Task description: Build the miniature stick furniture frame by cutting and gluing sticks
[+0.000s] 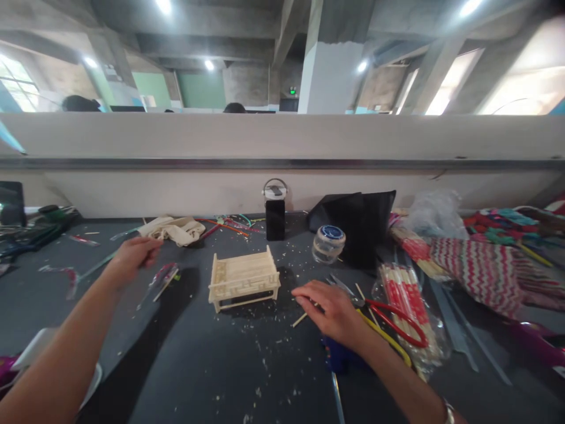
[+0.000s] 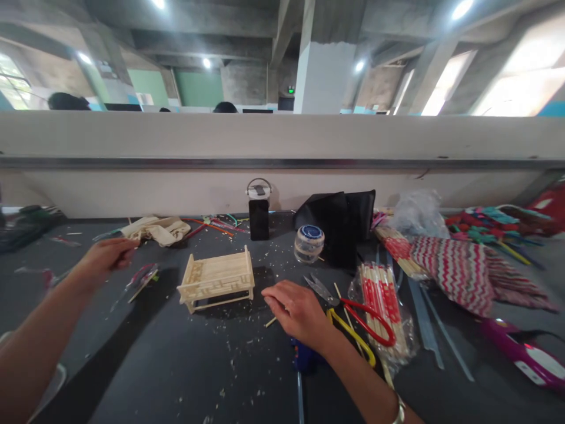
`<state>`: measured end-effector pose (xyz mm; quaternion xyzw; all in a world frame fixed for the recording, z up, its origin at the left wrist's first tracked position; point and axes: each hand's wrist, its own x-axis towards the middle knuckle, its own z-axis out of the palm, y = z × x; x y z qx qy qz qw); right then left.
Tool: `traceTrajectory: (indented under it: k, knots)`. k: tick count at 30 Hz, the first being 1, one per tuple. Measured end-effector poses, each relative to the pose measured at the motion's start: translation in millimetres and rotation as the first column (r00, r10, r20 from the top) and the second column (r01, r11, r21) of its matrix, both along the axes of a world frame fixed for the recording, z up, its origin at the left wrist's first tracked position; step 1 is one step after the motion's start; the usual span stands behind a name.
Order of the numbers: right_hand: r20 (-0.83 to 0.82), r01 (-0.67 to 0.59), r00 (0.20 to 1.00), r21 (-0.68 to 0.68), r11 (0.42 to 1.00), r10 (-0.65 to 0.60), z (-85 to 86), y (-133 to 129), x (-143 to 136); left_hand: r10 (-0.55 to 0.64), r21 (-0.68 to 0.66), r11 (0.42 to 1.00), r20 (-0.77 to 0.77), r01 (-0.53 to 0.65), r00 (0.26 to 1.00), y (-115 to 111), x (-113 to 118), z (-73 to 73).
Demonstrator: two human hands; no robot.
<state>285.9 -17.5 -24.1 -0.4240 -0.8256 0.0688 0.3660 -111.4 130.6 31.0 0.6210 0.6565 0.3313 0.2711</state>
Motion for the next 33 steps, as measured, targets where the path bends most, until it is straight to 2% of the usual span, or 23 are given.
traceTrajectory:
  k: [3, 4, 5, 7, 9, 11, 13, 16, 18, 21, 23, 25, 28, 33]
  knots:
    - [-0.100, -0.052, 0.994, -0.085, 0.995, 0.043, 3.0, -10.5, -14.9, -0.090, -0.013, 0.995, 0.169, 0.094, 0.981, -69.2, 36.4, 8.2]
    - [-0.147, -0.065, 0.988, -0.131, 0.989, 0.045, 4.4, -14.8, -20.2, -0.158, -0.069, 0.979, 0.329, 0.190, 0.931, -92.4, 55.0, 8.4]
    - [-0.207, -0.075, 0.978, -0.190, 0.979, 0.035, 6.0, -19.0, -25.1, -0.203, -0.116, 0.952, 0.451, 0.283, 0.869, -113.7, 75.4, 7.2]
    - [-0.357, -0.117, 0.934, -0.322, 0.940, -0.006, 9.4, -26.0, -32.6, -0.310, -0.183, 0.853, 0.575, 0.488, 0.757, -147.1, 116.0, 0.6]
    - [-0.498, -0.181, 0.866, -0.415, 0.892, -0.056, 12.5, -29.2, -35.8, -0.377, -0.205, 0.758, 0.638, 0.619, 0.672, -165.3, 148.9, -9.8]
    - [-0.576, -0.226, 0.812, -0.456, 0.861, -0.091, 14.7, -28.6, -35.1, -0.377, -0.183, 0.749, 0.673, 0.637, 0.637, -169.7, 169.8, -21.2]
    - [-0.623, -0.246, 0.769, -0.491, 0.836, -0.140, 15.6, -25.5, -32.6, -0.360, -0.152, 0.757, 0.714, 0.636, 0.600, -166.0, 179.6, -31.0]
    - [-0.692, -0.307, 0.679, -0.571, 0.761, -0.245, 14.2, -21.1, -30.0, -0.280, -0.158, 0.751, 0.803, 0.641, 0.526, -159.6, 182.3, -41.7]
    - [-0.707, -0.340, 0.650, -0.598, 0.726, -0.278, 11.6, -19.8, -30.7, -0.194, -0.190, 0.742, 0.857, 0.643, 0.477, -159.2, 181.4, -47.2]
    - [-0.660, -0.285, 0.714, -0.579, 0.764, -0.234, 7.1, -19.7, -34.0, -0.110, -0.231, 0.722, 0.892, 0.652, 0.438, -161.8, 179.9, -54.2]
    - [-0.597, -0.229, 0.779, -0.555, 0.800, -0.192, 5.0, -19.8, -35.8, -0.089, -0.257, 0.693, 0.897, 0.674, 0.433, -163.0, 178.7, -57.2]
    - [-0.547, -0.210, 0.822, -0.552, 0.807, -0.160, 3.7, -19.4, -36.4, -0.081, -0.275, 0.657, 0.900, 0.702, 0.429, -163.5, 177.4, -58.3]
    - [-0.520, -0.222, 0.842, -0.578, 0.785, -0.145, 2.5, -18.5, -35.6, -0.084, -0.276, 0.625, 0.906, 0.730, 0.414, -163.8, 176.2, -57.4]
    - [-0.489, -0.186, 0.859, -0.576, 0.796, -0.153, 1.4, -18.3, -35.1, -0.089, -0.261, 0.629, 0.911, 0.732, 0.402, -164.7, 176.5, -56.5]
